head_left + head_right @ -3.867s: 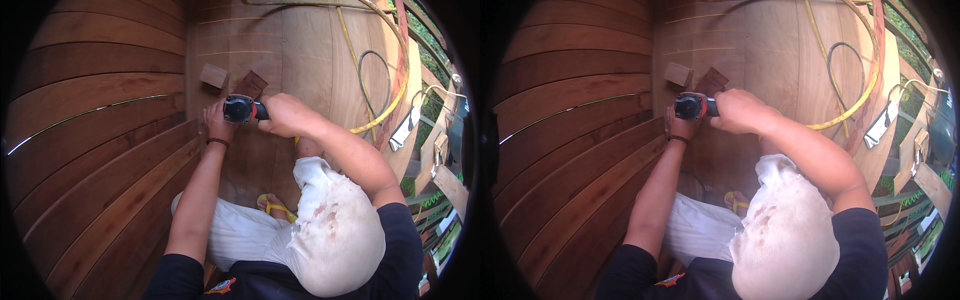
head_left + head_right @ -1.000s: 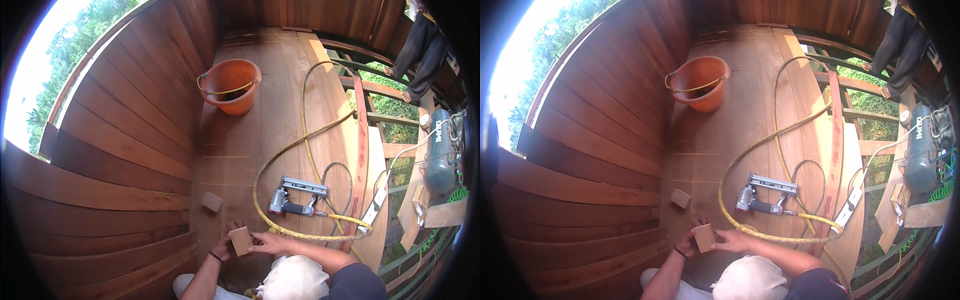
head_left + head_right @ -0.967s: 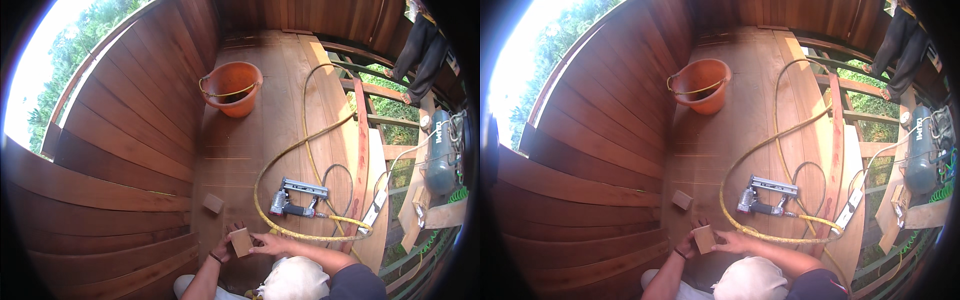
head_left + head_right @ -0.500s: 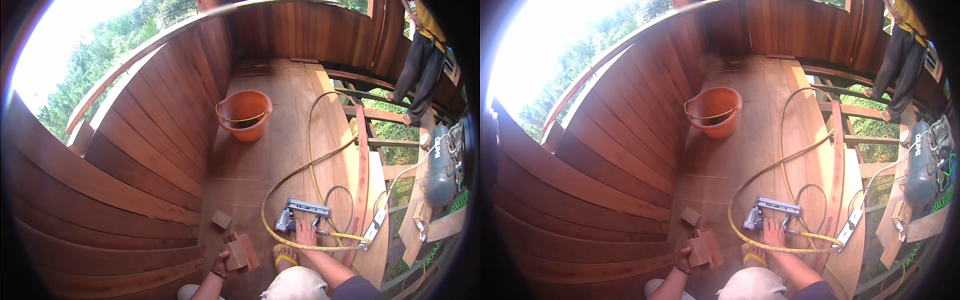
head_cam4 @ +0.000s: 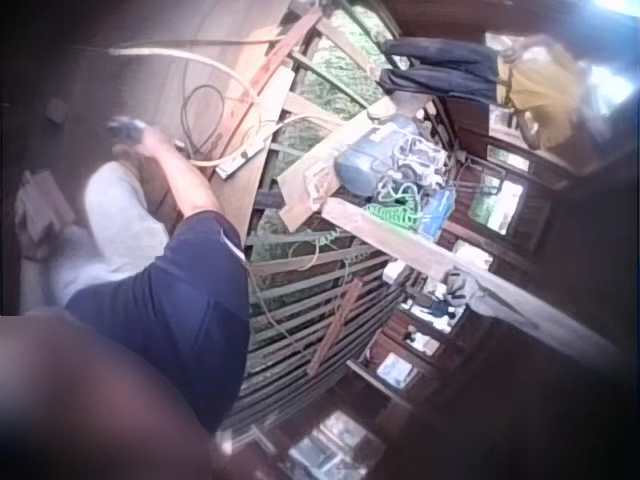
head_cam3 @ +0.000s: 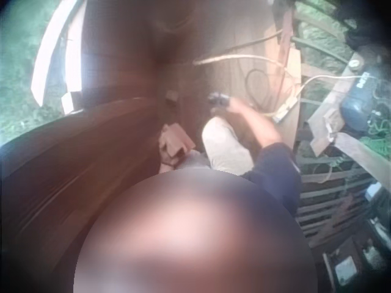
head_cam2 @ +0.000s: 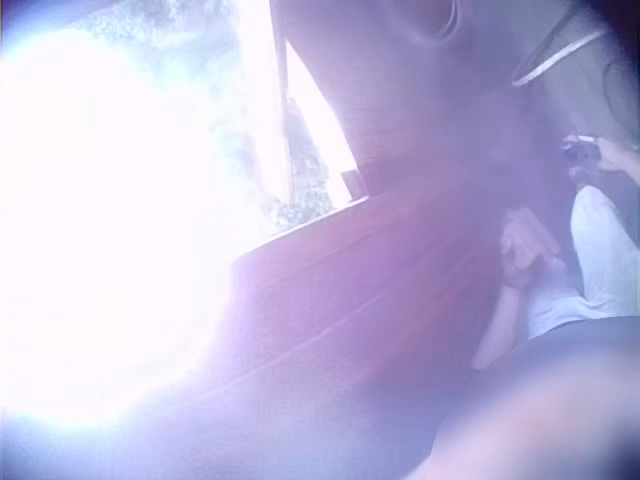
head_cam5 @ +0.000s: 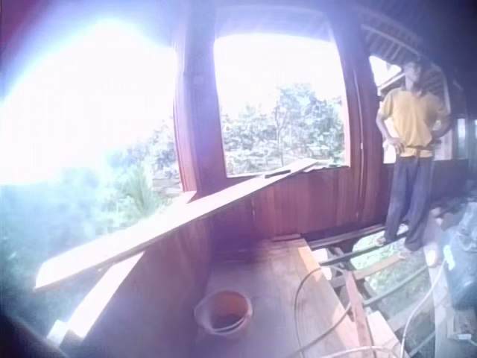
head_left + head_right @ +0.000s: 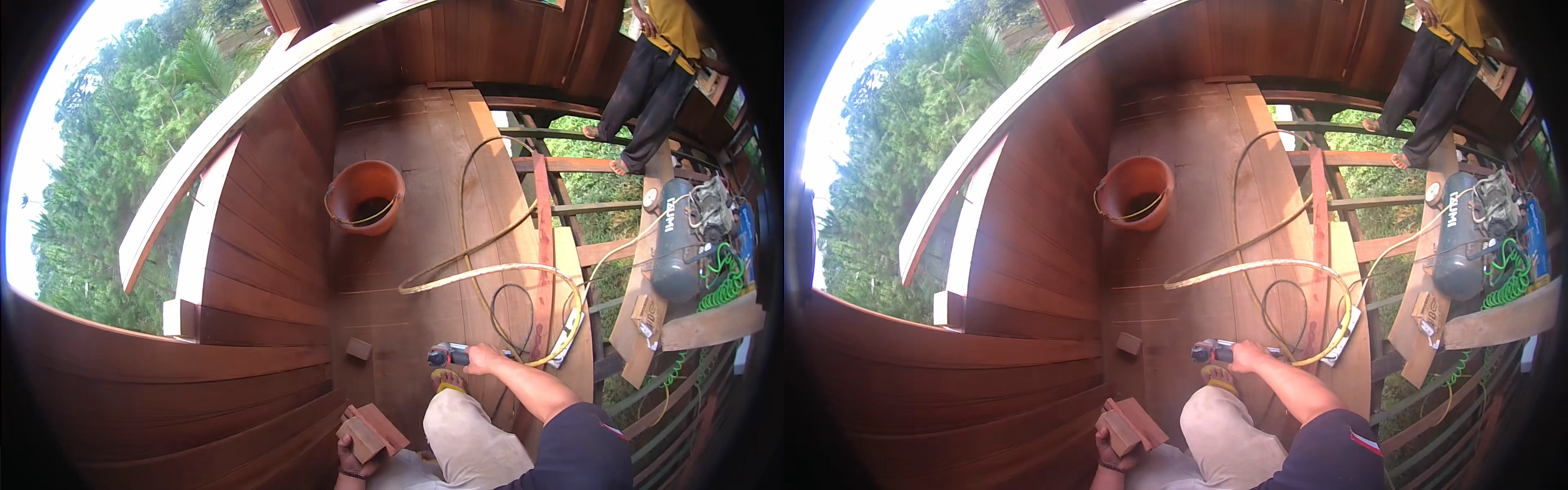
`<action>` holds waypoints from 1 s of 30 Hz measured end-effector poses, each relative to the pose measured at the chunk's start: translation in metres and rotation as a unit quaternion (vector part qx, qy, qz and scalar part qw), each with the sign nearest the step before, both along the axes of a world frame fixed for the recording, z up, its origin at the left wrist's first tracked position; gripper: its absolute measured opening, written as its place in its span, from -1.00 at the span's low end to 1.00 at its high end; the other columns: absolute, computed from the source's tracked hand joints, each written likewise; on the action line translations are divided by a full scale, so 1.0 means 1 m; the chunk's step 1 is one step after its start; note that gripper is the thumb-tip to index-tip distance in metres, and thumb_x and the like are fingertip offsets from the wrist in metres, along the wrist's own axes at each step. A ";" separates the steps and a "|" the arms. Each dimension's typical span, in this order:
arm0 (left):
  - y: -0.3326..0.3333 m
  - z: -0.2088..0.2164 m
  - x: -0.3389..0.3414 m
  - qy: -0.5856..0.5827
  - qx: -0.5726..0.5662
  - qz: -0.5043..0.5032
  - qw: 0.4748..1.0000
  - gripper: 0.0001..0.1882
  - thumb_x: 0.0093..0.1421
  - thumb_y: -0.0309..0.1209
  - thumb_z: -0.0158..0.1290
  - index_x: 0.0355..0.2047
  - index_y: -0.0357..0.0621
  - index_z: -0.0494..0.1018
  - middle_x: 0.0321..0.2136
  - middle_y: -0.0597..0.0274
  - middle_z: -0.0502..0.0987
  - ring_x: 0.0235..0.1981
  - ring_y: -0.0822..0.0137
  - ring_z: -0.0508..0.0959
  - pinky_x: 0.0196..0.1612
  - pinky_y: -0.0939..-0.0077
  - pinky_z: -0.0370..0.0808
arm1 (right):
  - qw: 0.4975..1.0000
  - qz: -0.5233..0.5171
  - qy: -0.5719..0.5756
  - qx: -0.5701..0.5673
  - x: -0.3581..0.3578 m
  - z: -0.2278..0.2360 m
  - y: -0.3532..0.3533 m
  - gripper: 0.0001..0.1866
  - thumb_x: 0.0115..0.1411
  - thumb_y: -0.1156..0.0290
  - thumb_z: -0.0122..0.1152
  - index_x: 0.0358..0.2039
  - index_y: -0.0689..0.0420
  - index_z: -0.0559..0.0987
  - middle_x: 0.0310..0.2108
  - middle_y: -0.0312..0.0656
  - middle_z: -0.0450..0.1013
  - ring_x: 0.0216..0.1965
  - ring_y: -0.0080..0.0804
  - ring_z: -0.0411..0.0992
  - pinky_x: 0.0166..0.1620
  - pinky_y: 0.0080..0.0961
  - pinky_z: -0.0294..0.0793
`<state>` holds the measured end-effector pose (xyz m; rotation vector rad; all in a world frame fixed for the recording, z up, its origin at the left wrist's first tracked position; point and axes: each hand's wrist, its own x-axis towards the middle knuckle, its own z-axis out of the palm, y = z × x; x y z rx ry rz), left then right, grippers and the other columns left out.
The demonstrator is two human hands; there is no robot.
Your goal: The person sits on the floor and assembles small wooden blocks into a small structure using a nail gun and a hammer. They then attach the assembled block to a wooden wall.
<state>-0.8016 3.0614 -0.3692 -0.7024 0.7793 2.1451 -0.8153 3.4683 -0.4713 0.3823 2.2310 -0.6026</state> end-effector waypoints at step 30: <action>0.297 0.345 -0.291 -0.004 -0.083 -0.289 0.954 -0.43 0.19 0.12 0.10 0.11 0.17 0.41 -0.01 0.23 0.48 0.03 0.10 0.47 0.02 0.00 0.52 | 0.767 -0.414 0.476 -0.115 -0.020 0.652 0.227 -0.53 0.04 0.31 0.30 -0.02 0.19 0.57 -0.28 -0.06 0.61 -0.32 -0.26 0.60 -0.14 -0.34 0.55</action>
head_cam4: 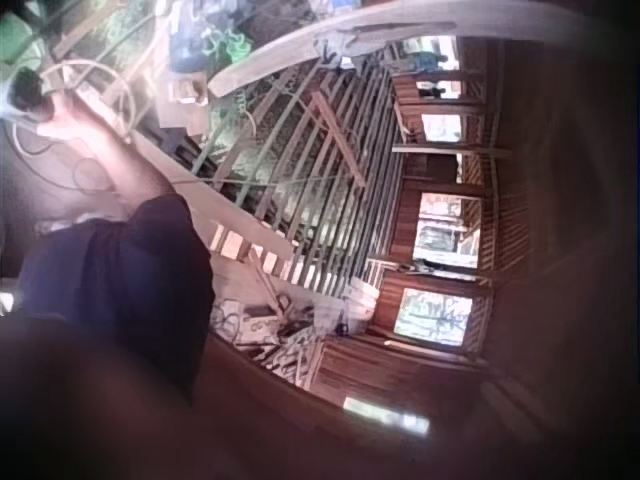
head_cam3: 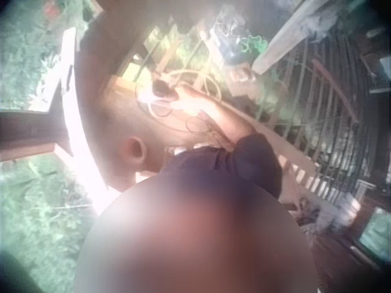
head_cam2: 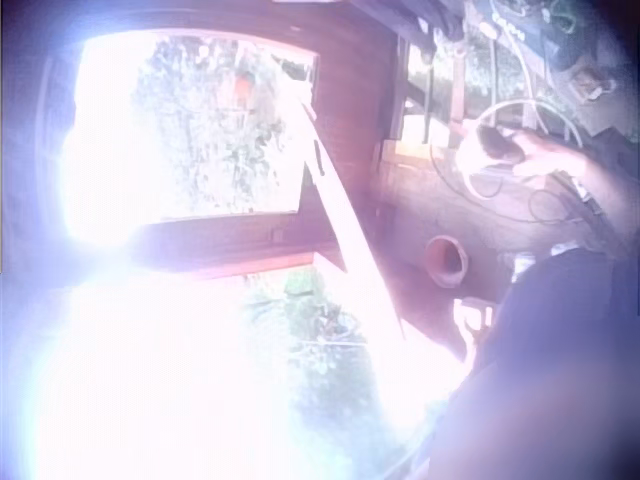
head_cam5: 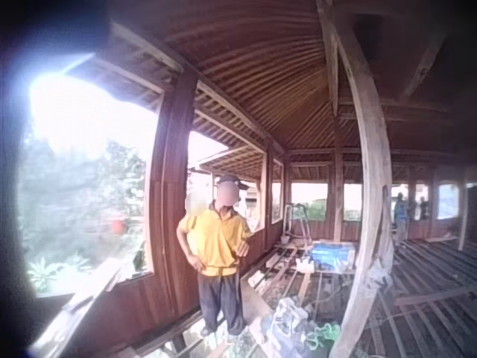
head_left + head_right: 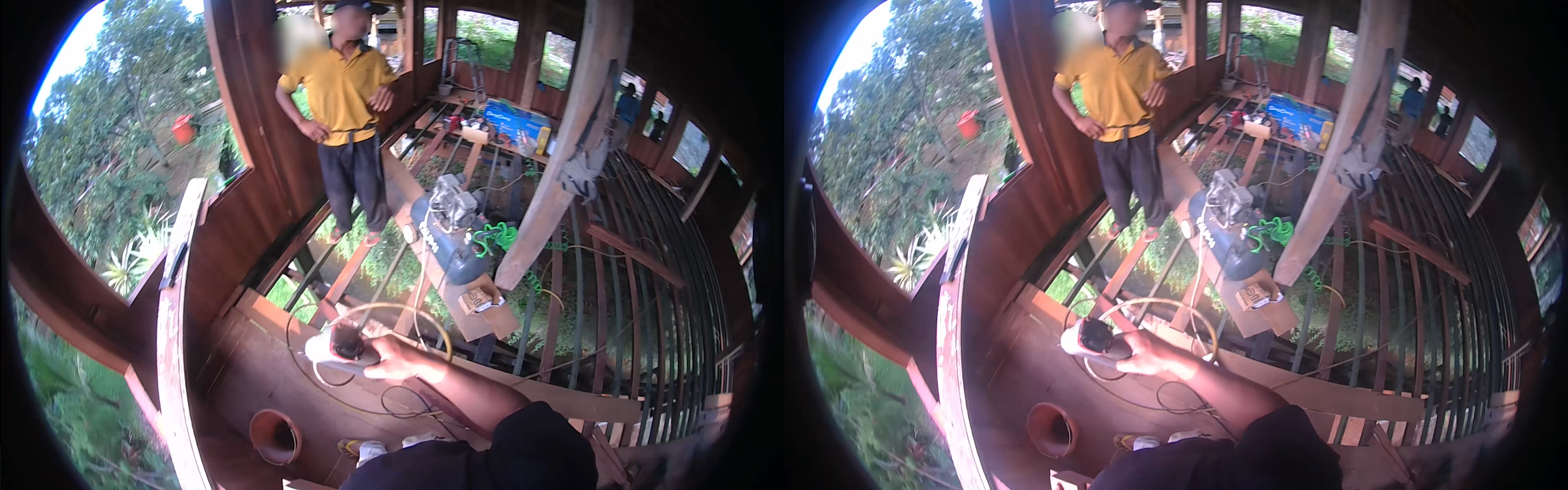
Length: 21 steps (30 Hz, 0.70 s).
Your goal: The person sits on the floor and assembles small wooden blocks into a small structure using a nail gun and a hammer. They then attach the assembled block to a wooden wall.
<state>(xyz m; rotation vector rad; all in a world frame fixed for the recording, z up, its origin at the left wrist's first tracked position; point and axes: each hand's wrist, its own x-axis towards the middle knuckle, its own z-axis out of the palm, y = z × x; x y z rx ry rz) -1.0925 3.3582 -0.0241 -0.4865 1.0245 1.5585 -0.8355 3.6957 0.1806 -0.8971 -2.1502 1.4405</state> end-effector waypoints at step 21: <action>0.110 0.103 -0.280 0.576 -0.318 -0.080 0.749 -0.09 -0.15 -0.03 0.40 0.19 -0.12 0.36 0.01 -0.03 0.47 0.10 0.06 0.47 0.14 0.08 0.49 | 0.693 0.342 -0.465 0.433 -0.054 -0.131 0.227 -0.78 0.16 0.33 0.16 -0.26 -0.18 0.74 -0.24 -0.30 0.57 0.10 -0.27 0.42 0.44 0.32 -0.29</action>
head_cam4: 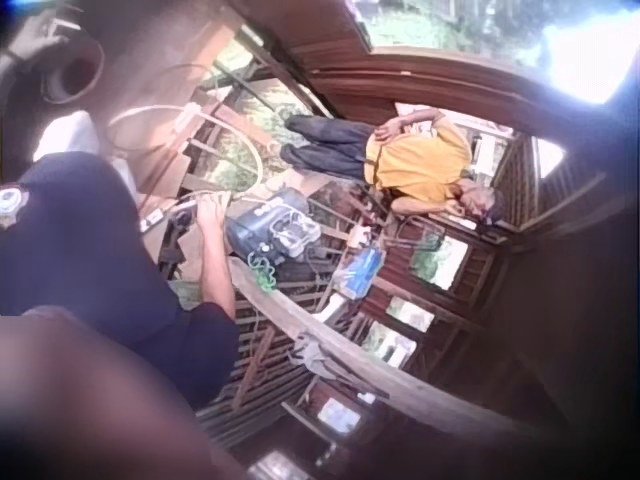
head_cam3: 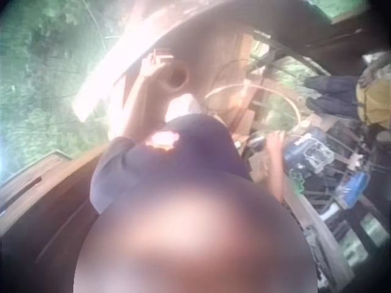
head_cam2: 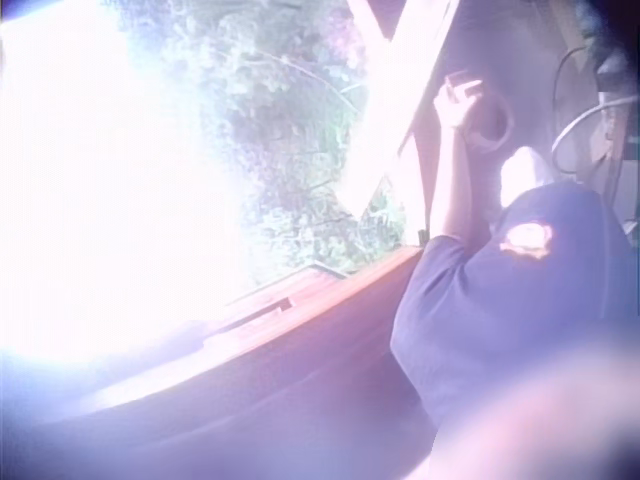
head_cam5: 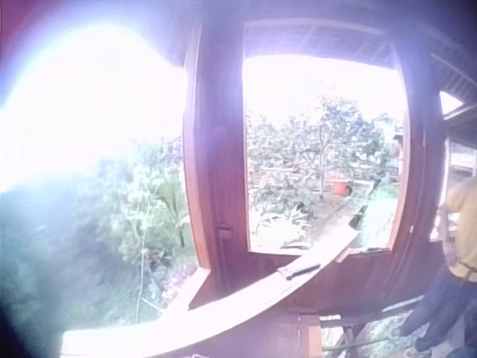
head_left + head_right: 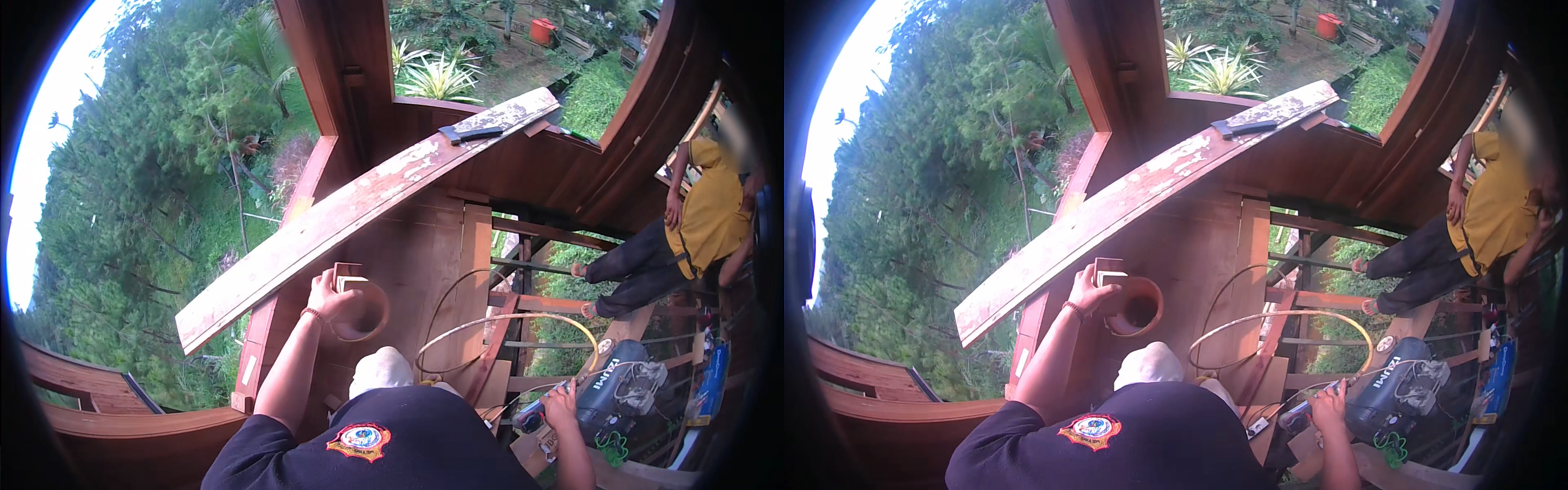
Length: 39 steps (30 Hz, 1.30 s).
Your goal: The person sits on the floor and assembles small wooden blocks into a small structure using a nail gun and a hammer. They then attach the assembled block to a wooden wall.
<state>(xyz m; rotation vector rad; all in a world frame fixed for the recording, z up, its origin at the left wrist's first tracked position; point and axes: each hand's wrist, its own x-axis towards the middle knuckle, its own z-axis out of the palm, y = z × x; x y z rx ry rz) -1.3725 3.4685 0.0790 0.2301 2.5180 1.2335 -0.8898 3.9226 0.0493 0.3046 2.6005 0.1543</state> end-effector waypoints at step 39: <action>0.334 0.022 -0.240 0.325 -0.073 -0.277 0.901 -0.16 0.07 -0.25 0.19 0.36 -0.08 0.16 0.36 0.02 0.19 0.42 0.05 0.14 0.44 -0.12 0.01 | 0.840 0.524 0.063 -0.128 -0.556 0.128 0.155 -0.89 0.07 0.31 0.15 -0.51 -0.13 0.63 -0.45 -0.36 0.42 -0.11 -0.32 0.45 0.44 0.09 0.02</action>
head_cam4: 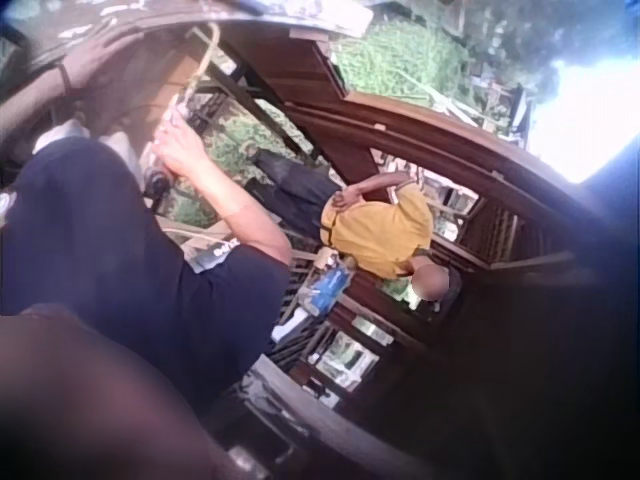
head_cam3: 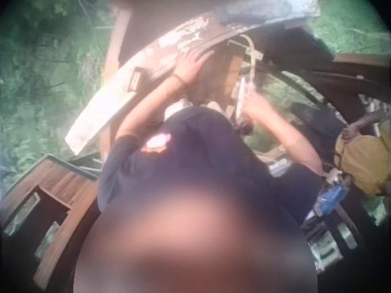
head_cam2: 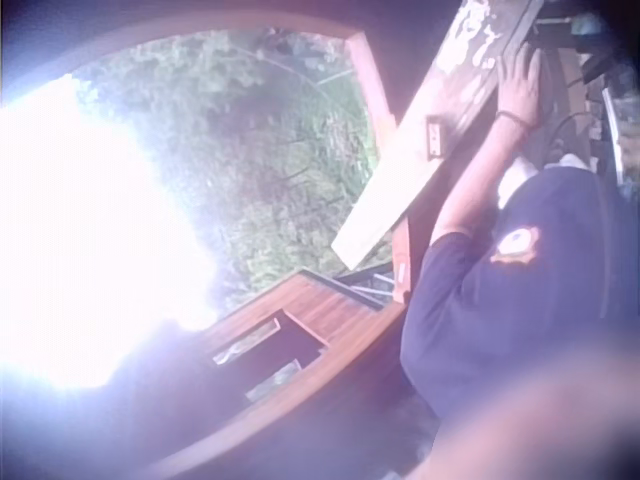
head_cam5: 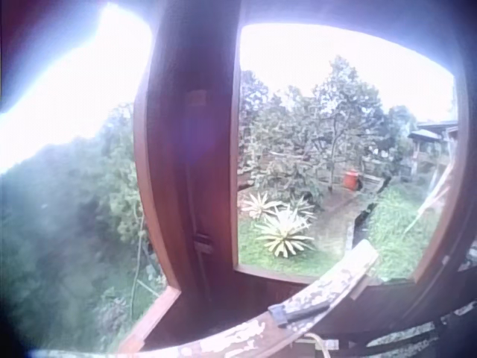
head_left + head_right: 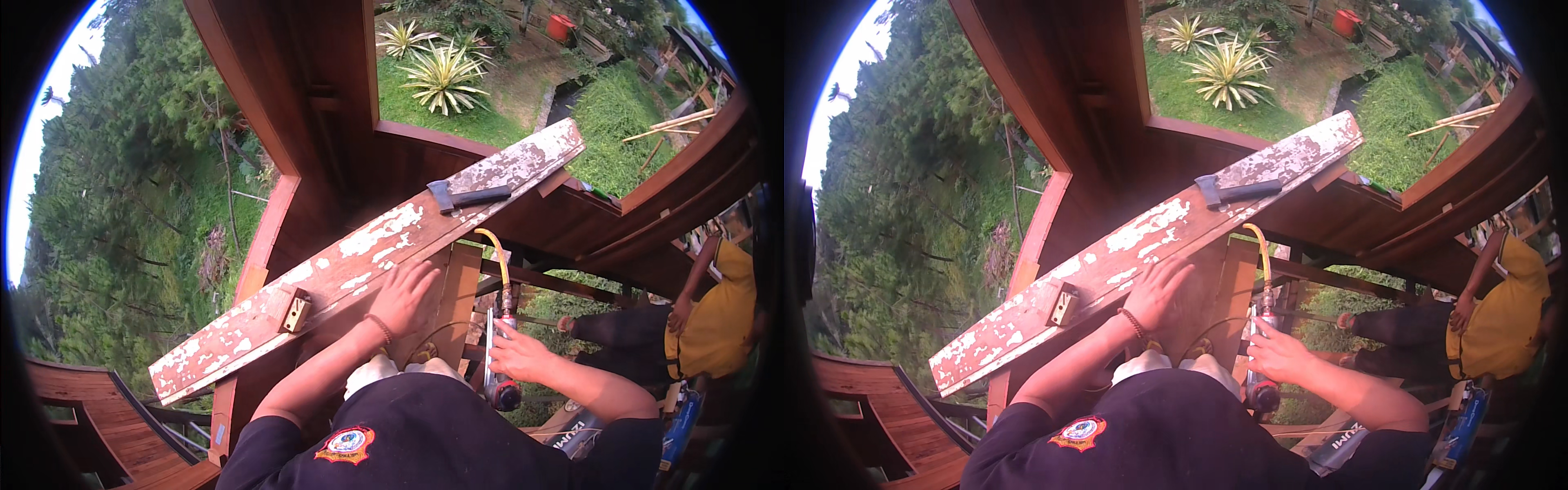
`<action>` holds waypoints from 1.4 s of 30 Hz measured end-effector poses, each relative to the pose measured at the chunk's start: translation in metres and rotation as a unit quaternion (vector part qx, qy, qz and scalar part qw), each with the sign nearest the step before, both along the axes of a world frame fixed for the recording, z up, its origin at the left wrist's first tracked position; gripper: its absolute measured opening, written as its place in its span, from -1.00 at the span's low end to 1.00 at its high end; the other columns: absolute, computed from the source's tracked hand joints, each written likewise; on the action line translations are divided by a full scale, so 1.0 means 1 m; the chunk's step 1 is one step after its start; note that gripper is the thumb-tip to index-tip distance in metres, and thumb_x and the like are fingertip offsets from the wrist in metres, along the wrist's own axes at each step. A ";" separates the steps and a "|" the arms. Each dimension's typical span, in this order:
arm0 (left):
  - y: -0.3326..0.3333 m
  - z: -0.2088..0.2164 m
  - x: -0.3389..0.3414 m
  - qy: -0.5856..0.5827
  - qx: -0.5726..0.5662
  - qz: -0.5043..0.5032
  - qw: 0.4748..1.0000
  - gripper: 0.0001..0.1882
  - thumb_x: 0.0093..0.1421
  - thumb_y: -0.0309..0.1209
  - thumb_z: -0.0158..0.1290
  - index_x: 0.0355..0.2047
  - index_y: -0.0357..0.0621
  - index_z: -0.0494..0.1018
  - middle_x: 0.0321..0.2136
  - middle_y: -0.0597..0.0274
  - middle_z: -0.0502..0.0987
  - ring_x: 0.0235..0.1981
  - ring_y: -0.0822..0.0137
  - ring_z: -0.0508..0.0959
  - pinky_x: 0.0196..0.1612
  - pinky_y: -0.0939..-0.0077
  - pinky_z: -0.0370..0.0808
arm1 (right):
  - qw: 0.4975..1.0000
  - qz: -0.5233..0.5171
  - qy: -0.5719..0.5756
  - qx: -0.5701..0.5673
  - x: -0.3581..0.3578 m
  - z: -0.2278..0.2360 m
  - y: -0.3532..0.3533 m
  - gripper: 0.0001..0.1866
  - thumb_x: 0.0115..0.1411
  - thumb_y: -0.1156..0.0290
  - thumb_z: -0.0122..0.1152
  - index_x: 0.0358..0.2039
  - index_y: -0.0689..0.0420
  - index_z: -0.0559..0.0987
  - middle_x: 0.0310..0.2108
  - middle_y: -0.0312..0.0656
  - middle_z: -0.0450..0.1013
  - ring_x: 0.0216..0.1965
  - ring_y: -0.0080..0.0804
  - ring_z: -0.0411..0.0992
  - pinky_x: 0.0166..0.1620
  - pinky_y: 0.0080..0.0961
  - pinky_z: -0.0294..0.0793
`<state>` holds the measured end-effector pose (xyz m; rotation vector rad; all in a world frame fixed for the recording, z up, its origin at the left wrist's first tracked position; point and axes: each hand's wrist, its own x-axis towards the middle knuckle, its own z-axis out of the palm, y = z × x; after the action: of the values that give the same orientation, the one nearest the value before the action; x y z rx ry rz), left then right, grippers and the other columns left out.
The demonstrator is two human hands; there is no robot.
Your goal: The person sits on the floor and assembles small wooden blocks into a small structure using a nail gun and a hammer. They then attach the assembled block to a wooden wall.
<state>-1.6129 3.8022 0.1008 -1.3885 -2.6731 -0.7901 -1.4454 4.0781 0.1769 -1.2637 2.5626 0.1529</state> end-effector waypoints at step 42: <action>0.133 0.067 0.084 -0.297 0.099 0.032 0.949 -0.66 0.09 -0.15 0.25 -0.27 -0.13 0.50 -0.46 -0.03 0.59 -0.35 -0.10 0.62 -0.28 0.03 0.53 | 0.467 -0.589 0.048 -0.658 0.039 0.025 -0.022 -0.32 0.32 0.22 0.28 0.28 0.29 0.21 0.14 0.01 0.33 0.09 -0.28 0.33 0.16 -0.30 0.34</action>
<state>-1.5293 3.9348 0.1679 -1.1454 -2.8985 -1.6445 -1.4061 4.0564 0.2024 0.8511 2.6498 -2.3033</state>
